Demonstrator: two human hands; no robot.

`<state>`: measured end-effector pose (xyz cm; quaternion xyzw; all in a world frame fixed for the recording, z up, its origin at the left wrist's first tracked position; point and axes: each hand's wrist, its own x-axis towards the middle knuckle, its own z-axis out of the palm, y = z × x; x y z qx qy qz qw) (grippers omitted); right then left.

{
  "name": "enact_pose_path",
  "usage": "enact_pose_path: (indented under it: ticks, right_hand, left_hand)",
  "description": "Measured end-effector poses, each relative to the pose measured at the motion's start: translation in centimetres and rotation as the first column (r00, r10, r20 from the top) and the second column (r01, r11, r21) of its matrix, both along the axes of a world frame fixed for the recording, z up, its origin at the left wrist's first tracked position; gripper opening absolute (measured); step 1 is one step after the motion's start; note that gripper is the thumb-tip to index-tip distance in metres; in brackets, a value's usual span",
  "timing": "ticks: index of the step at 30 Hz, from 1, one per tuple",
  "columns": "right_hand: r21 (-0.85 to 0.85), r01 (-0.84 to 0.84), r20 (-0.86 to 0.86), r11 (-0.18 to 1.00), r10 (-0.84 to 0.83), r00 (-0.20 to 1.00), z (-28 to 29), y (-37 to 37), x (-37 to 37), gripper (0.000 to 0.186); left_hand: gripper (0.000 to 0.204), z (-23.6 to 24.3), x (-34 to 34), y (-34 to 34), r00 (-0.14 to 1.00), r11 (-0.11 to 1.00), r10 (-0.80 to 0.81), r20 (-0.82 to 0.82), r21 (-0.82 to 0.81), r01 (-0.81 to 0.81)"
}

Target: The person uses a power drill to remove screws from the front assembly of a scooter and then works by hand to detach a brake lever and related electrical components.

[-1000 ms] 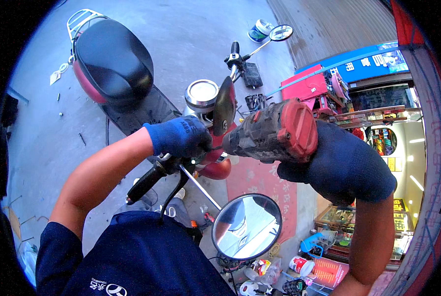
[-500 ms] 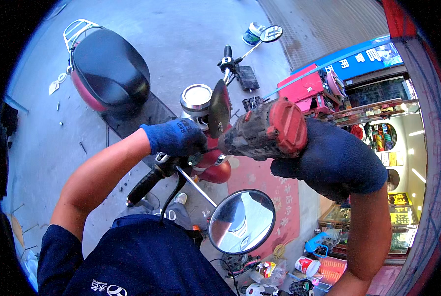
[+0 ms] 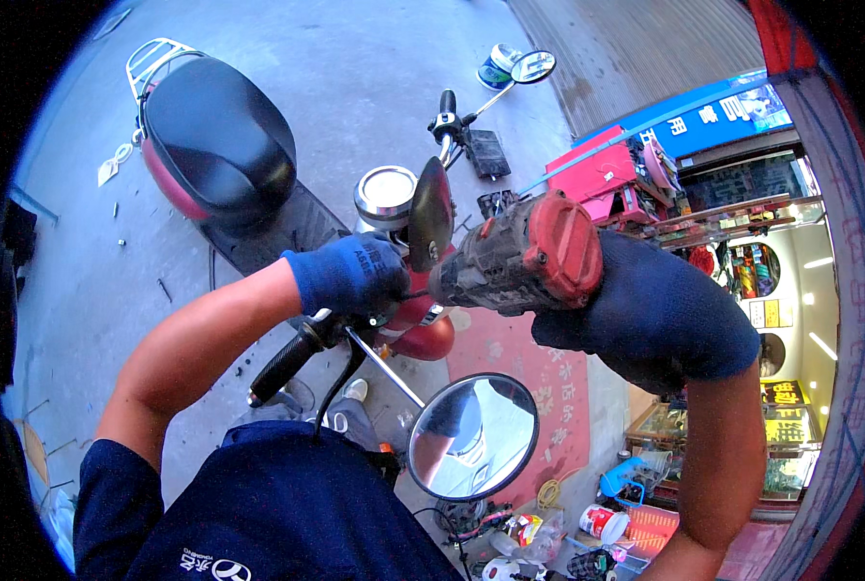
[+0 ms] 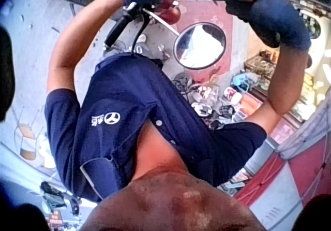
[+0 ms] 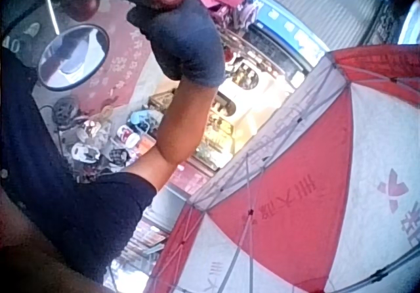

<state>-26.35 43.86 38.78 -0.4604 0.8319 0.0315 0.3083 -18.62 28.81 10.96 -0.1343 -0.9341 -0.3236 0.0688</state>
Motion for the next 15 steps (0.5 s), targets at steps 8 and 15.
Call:
enact_pose_path:
  ticks: [8,15]
  right_hand:
    - [-0.047,0.009,-0.061,0.999,-0.012,0.998,1.4,3.9,1.2,0.054]
    - [-0.035,-0.093,-0.083,0.995,0.09,0.993,-0.8,5.6,0.7,0.049]
  left_hand:
    - [0.019,-1.4,0.9,-0.1,0.945,0.986,0.036,-0.325,-0.143,-0.086]
    - [0.015,-1.2,4.7,-4.4,0.926,-0.188,0.111,0.362,0.922,-0.338]
